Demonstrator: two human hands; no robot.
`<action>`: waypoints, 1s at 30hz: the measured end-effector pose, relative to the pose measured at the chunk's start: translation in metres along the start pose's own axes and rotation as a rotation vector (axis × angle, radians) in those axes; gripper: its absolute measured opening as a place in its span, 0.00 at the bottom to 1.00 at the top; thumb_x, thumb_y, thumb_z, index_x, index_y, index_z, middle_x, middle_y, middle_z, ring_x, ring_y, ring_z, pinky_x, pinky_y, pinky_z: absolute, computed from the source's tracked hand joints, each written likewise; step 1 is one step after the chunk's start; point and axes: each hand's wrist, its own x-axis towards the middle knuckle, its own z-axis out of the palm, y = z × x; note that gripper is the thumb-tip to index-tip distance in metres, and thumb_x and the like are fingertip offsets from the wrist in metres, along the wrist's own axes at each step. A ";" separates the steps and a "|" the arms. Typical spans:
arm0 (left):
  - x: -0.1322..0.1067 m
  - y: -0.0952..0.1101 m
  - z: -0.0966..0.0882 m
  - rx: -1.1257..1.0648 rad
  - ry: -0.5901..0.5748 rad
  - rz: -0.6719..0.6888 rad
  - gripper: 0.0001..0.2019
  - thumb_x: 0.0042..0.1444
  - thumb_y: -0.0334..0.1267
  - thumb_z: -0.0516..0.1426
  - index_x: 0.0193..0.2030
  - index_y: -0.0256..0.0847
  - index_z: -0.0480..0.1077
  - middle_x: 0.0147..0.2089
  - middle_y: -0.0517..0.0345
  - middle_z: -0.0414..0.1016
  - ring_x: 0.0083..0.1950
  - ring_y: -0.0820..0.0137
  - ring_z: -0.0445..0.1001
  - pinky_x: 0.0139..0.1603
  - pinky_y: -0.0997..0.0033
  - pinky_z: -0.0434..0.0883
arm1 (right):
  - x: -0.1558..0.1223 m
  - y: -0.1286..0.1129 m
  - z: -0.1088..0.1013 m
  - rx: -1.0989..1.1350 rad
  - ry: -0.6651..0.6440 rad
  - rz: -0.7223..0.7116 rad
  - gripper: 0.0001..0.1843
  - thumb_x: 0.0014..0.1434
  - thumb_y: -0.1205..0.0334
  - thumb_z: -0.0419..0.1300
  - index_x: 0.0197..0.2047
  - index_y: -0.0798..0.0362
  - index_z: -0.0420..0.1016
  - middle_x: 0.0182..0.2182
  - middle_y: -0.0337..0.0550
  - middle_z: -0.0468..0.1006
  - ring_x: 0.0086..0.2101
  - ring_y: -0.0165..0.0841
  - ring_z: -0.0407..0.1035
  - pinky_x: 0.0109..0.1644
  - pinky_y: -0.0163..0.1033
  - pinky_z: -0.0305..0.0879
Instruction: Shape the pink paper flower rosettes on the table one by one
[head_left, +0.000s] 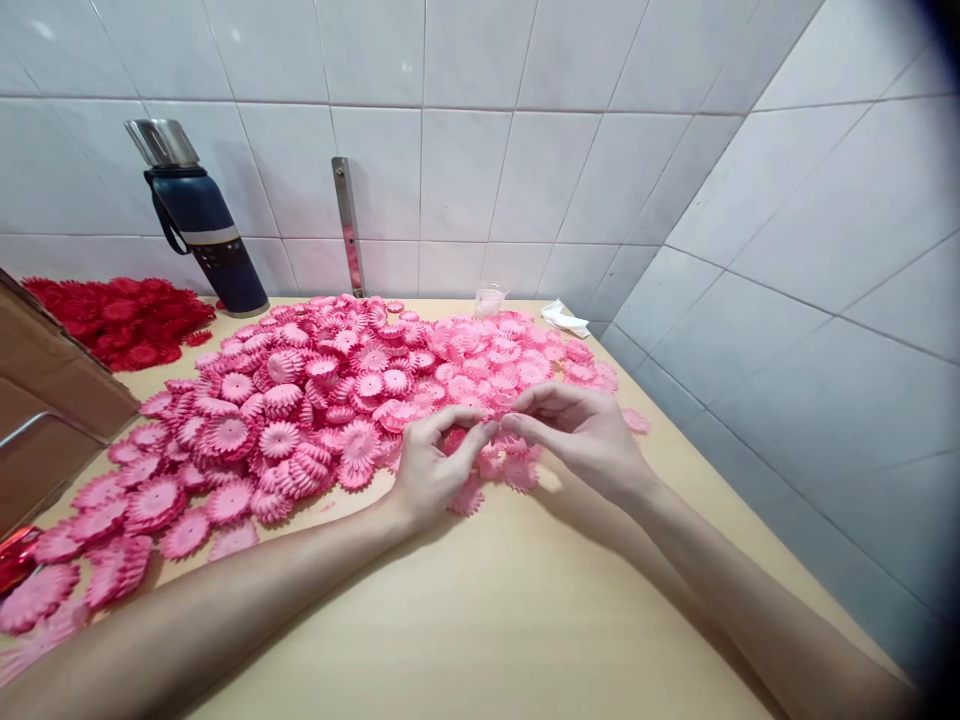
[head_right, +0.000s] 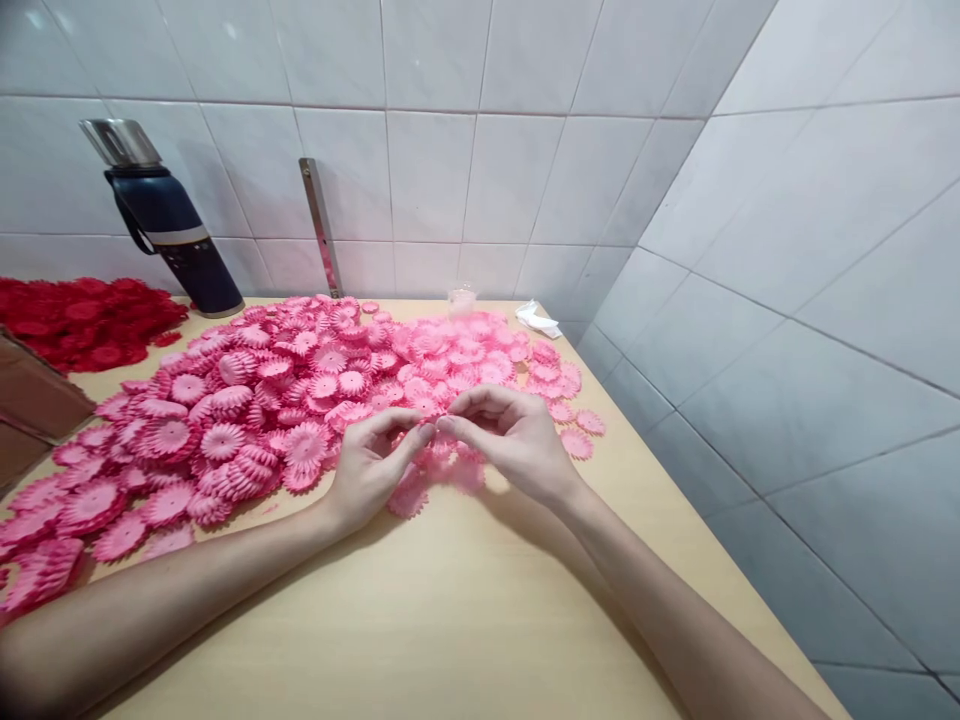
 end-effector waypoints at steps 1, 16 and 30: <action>0.000 0.000 0.000 -0.002 -0.002 0.005 0.07 0.56 0.39 0.59 0.35 0.36 0.74 0.35 0.53 0.77 0.38 0.69 0.74 0.41 0.70 0.70 | 0.000 0.001 0.000 0.087 -0.002 0.050 0.11 0.48 0.60 0.69 0.34 0.53 0.74 0.28 0.40 0.78 0.30 0.32 0.73 0.36 0.38 0.70; 0.000 0.003 0.000 -0.118 -0.009 -0.064 0.07 0.53 0.39 0.61 0.34 0.37 0.74 0.34 0.54 0.77 0.35 0.69 0.75 0.38 0.71 0.71 | 0.001 0.013 0.007 0.183 0.061 0.062 0.11 0.45 0.60 0.71 0.31 0.52 0.76 0.29 0.41 0.78 0.31 0.33 0.74 0.37 0.39 0.73; 0.004 0.002 0.000 -0.114 0.069 -0.147 0.06 0.53 0.36 0.60 0.31 0.35 0.74 0.31 0.55 0.77 0.34 0.70 0.74 0.37 0.72 0.70 | -0.004 0.013 0.011 -0.012 0.020 -0.023 0.10 0.49 0.59 0.69 0.35 0.51 0.78 0.33 0.43 0.79 0.34 0.36 0.74 0.39 0.42 0.73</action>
